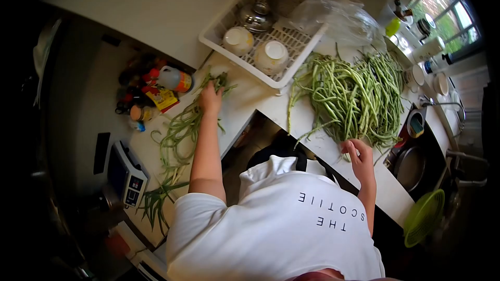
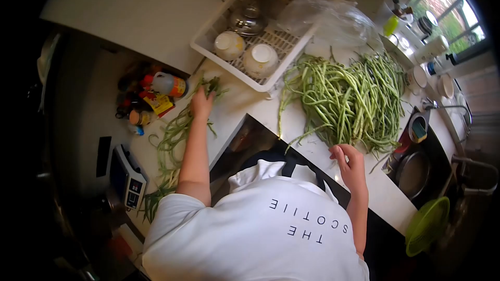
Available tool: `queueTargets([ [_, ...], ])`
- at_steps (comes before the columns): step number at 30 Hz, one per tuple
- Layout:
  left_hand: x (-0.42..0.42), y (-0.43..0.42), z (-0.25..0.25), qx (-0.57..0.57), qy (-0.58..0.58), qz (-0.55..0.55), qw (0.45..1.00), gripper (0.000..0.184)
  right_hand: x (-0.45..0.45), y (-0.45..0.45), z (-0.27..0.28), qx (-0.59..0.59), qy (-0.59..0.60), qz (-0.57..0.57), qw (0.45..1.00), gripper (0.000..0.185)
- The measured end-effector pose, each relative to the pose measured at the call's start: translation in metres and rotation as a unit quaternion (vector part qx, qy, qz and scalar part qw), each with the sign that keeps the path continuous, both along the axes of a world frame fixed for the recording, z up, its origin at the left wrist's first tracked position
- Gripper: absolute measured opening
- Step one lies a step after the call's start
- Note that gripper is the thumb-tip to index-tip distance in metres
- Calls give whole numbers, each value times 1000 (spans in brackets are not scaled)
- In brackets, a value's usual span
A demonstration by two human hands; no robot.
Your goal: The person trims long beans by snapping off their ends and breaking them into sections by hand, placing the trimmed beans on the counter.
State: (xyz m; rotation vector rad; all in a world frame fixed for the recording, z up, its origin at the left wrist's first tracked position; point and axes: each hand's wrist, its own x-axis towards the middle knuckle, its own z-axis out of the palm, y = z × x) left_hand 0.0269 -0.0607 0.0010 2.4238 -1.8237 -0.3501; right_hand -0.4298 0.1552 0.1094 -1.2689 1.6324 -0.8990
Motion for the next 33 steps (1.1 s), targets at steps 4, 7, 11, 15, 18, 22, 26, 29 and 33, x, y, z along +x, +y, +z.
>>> queueTargets([
  [4, 1, -8, -17, -89, -5, 0, 996, 71, -5, 6, 4, 21, -13, -33, 999, 22],
  [7, -7, -2, -13, -179, -28, -37, 983, 82, -4, 13, -1, 17, -23, -40, 999, 23],
  [11, -39, 17, -2, -332, -66, -77, 938, 64, -10, 23, 3, 19, -42, -53, 998, 18],
  [15, -104, 46, 3, -390, 159, -175, 890, 34, -24, 36, 1, -64, 5, -54, 997, 44],
  [18, -176, 84, 9, -231, 277, -300, 883, 16, -40, 47, -13, -70, 11, -61, 996, 35],
  [22, -261, 114, 27, -197, 339, -469, 791, 16, -46, 58, -14, -65, -19, -72, 995, 22],
  [26, -327, 110, 37, -181, 277, -583, 742, 20, -45, 67, -13, -44, -57, -98, 993, 21],
  [29, -348, 96, 19, -196, 204, -620, 731, 16, -51, 75, -16, -45, -60, -109, 991, 24],
  [33, -354, 81, 27, -193, 197, -653, 705, 12, -64, 87, -22, -33, -47, -108, 992, 22],
])
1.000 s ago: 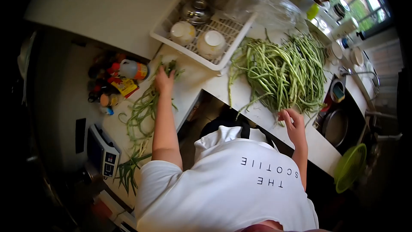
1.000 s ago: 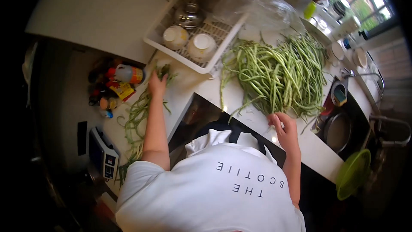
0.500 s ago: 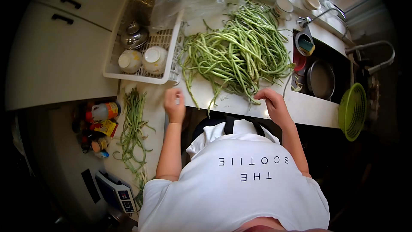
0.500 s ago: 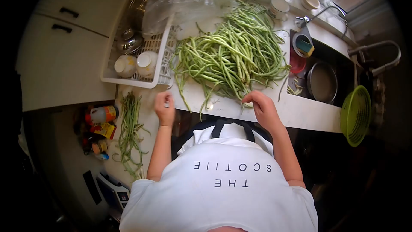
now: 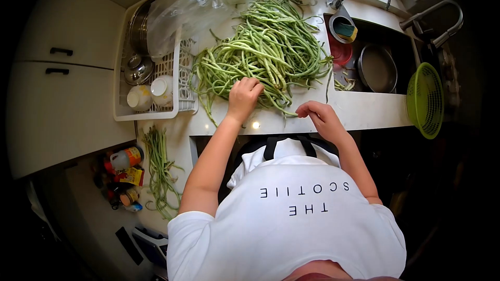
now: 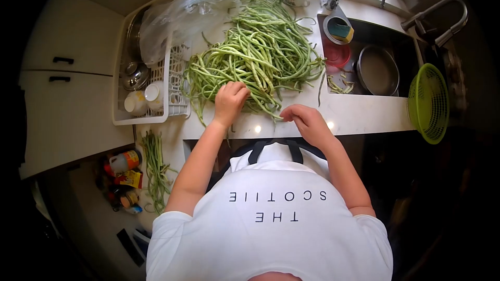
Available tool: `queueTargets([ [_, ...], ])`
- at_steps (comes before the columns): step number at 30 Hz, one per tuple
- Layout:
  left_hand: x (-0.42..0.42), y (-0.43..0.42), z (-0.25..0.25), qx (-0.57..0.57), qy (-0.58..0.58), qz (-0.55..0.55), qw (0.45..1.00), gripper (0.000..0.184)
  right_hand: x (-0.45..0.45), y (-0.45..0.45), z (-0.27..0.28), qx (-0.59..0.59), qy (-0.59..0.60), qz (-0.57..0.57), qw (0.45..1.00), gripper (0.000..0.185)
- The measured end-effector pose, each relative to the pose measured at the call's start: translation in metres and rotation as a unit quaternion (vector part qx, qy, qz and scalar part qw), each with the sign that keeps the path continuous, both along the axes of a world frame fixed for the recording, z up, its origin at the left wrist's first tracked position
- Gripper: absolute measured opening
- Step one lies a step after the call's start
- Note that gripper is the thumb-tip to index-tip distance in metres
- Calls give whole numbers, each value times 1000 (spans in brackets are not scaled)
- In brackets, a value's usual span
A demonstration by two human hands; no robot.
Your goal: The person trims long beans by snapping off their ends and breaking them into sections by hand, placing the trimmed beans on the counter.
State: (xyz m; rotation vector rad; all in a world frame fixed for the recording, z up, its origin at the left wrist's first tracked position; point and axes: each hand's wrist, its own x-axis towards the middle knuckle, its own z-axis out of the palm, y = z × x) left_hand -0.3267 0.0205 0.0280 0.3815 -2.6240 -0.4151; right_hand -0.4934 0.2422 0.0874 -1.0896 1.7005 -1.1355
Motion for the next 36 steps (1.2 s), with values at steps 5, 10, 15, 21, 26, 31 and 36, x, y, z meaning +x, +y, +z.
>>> queueTargets([
  [5, -8, 3, 53, 42, 94, 17, 994, 12, -9, 3, 6, 20, -18, -63, 998, 21],
  [10, -23, 19, 101, 25, 138, -20, 990, 15, -11, -15, 26, -93, -77, -84, 989, 28],
  [15, -28, 31, 118, 112, 155, 23, 981, 11, -18, -28, 48, -83, -103, -13, 991, 30],
  [21, -27, 34, 128, 654, 291, 72, 694, 11, -10, -54, 63, -157, -191, -10, 969, 32],
  [26, -22, 22, 132, 656, 330, 88, 673, 9, -15, -54, 54, -53, -340, 72, 936, 31],
  [31, -8, 8, 125, 612, 400, 115, 672, 11, -22, -46, 36, -17, -277, 19, 961, 21],
  [36, -5, 4, 122, 603, 408, 131, 673, 18, -16, -43, 32, -11, -200, 34, 979, 24],
])
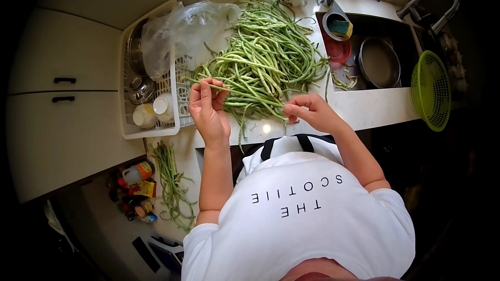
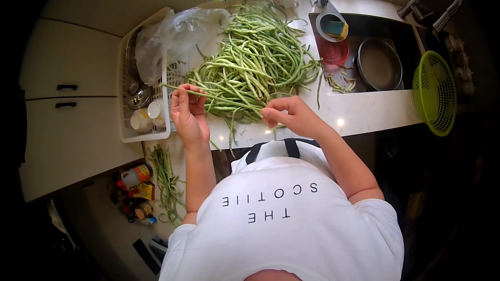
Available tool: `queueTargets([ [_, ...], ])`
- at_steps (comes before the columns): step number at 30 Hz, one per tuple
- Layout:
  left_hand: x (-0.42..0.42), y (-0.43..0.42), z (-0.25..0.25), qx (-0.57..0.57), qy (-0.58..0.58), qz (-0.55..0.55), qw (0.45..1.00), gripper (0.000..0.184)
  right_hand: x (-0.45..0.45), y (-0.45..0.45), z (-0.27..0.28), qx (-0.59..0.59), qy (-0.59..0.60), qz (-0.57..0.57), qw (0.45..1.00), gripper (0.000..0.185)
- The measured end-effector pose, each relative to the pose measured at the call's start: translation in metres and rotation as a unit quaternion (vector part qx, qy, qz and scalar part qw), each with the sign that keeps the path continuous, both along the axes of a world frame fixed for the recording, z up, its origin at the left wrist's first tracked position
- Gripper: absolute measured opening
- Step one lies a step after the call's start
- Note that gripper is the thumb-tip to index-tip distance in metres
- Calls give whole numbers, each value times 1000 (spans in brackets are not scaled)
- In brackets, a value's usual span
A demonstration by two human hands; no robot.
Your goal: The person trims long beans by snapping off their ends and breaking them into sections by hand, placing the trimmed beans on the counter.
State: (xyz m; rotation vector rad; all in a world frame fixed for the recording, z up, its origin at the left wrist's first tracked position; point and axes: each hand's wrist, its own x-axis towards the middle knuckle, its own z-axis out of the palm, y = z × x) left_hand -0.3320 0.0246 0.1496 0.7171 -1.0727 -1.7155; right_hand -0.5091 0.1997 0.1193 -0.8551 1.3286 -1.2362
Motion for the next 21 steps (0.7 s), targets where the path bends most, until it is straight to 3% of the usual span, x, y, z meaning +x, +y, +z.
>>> queueTargets([
  [5, 1, 1, -5, 24, 45, -29, 998, 20, 8, -1, -11, -46, 77, 0, 996, 20],
  [7, 1, 3, -13, 46, 62, -35, 996, 19, 6, -2, -27, -98, 320, -9, 942, 21],
  [8, 0, 6, -15, 49, 61, -36, 996, 19, 7, -3, -35, -95, 318, -10, 943, 21],
  [10, -4, 14, -18, 24, 57, -17, 998, 17, 9, -4, -53, 28, 19, -94, 995, 21],
  [11, -7, 19, -17, 23, 52, -8, 998, 15, 3, -4, -64, 23, -42, -91, 995, 20],
  [14, -6, 16, -10, -30, 67, 54, 996, 14, -13, 3, -81, 33, -105, -189, 976, 18],
  [16, 4, 3, -7, -24, 59, 67, 996, 12, -22, 12, -90, 3, -82, -220, 972, 17],
  [18, 19, -9, -10, -31, 12, -16, 999, 8, -32, 16, -89, -47, -68, -415, 906, 20],
  [19, 16, -5, -8, -34, -36, 2, 999, 15, -40, 20, -91, -47, -68, -415, 906, 20],
  [20, 15, -2, -15, -33, -36, 1, 999, 15, -48, 25, -94, -15, -104, -493, 864, 22],
  [21, 15, 0, -30, -143, -146, -18, 979, 20, -53, 31, -97, 17, -140, -566, 812, 25],
])
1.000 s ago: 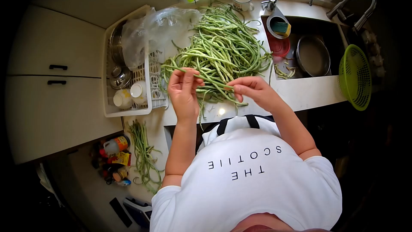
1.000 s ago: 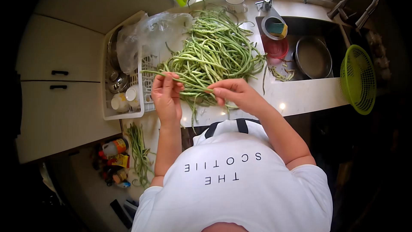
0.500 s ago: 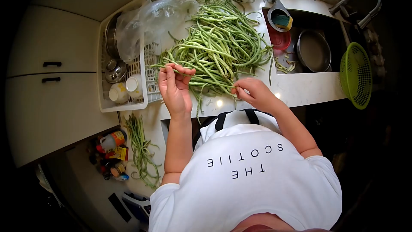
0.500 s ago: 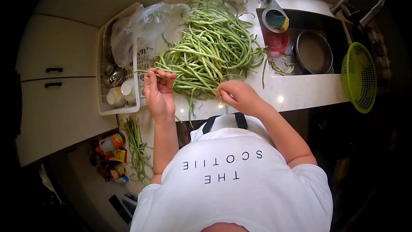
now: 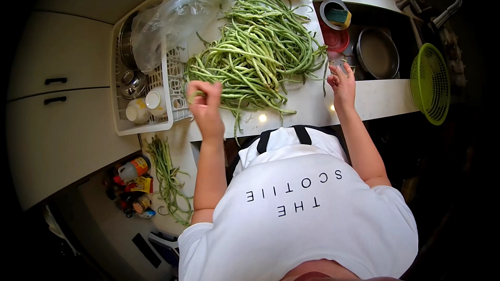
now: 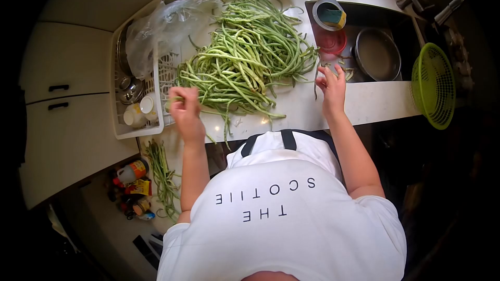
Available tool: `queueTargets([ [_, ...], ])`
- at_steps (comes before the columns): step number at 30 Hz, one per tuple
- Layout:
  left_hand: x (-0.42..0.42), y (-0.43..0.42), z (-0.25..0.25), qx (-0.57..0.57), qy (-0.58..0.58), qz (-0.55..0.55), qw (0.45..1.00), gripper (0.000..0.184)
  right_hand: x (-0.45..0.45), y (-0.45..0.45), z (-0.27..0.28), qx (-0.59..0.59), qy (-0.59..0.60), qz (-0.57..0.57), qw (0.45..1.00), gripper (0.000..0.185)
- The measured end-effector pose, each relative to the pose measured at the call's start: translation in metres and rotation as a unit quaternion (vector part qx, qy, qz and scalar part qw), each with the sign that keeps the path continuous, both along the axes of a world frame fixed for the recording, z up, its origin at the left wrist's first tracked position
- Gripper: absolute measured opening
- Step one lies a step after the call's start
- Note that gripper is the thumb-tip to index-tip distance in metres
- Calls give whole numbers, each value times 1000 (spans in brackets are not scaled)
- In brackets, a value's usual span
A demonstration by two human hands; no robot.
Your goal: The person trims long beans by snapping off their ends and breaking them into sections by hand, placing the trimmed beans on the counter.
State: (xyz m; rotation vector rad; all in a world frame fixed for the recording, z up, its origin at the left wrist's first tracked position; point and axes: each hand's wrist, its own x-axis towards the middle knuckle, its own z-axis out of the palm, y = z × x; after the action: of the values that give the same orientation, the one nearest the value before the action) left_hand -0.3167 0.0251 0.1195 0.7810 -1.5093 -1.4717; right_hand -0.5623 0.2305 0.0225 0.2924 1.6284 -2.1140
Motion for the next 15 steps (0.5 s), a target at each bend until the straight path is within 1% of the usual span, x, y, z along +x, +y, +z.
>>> queueTargets([
  [1, 0, 3, -15, -110, -111, -22, 987, 26, 0, 7, -11, 0, -1, -2, 1000, 25],
  [2, -2, 8, -29, -87, -171, -91, 977, 26, 2, 16, -29, 43, 61, 164, 984, 24],
  [3, -5, 17, -41, -62, -229, -159, 958, 26, 6, 23, -38, 85, 121, 324, 934, 22],
  [4, -17, 30, -49, -151, -265, -192, 933, 17, 17, 23, -33, 127, 195, 438, 868, 23],
  [5, -29, 41, -56, -239, -298, -223, 897, 9, 31, 21, -30, 166, 265, 541, 781, 25],
  [6, -34, 47, -65, -239, -296, -225, 897, 9, 42, 18, -27, 184, 339, 563, 731, 26],
  [7, -37, 51, -77, -312, -320, -275, 851, 8, 50, 14, -24, 199, 412, 580, 673, 27],
  [8, -39, 53, -89, -381, -341, -321, 797, 15, 56, 10, -32, 199, 452, 569, 657, 29],
  [9, -39, 53, -100, -382, -340, -321, 797, 15, 57, 8, -38, 200, 453, 569, 657, 29],
  [11, -38, 51, -116, -432, -407, -352, 723, 20, 55, 3, -44, 256, 491, 603, 574, 30],
  [12, -38, 49, -109, -435, -407, -353, 721, 20, 51, 1, -38, 256, 492, 601, 576, 30],
  [14, -35, 45, -92, -381, -353, -338, 785, 22, 39, 1, -23, 213, 382, 582, 686, 33],
  [15, -34, 44, -80, -383, -352, -339, 784, 22, 35, 1, -5, 213, 383, 580, 687, 33],
])
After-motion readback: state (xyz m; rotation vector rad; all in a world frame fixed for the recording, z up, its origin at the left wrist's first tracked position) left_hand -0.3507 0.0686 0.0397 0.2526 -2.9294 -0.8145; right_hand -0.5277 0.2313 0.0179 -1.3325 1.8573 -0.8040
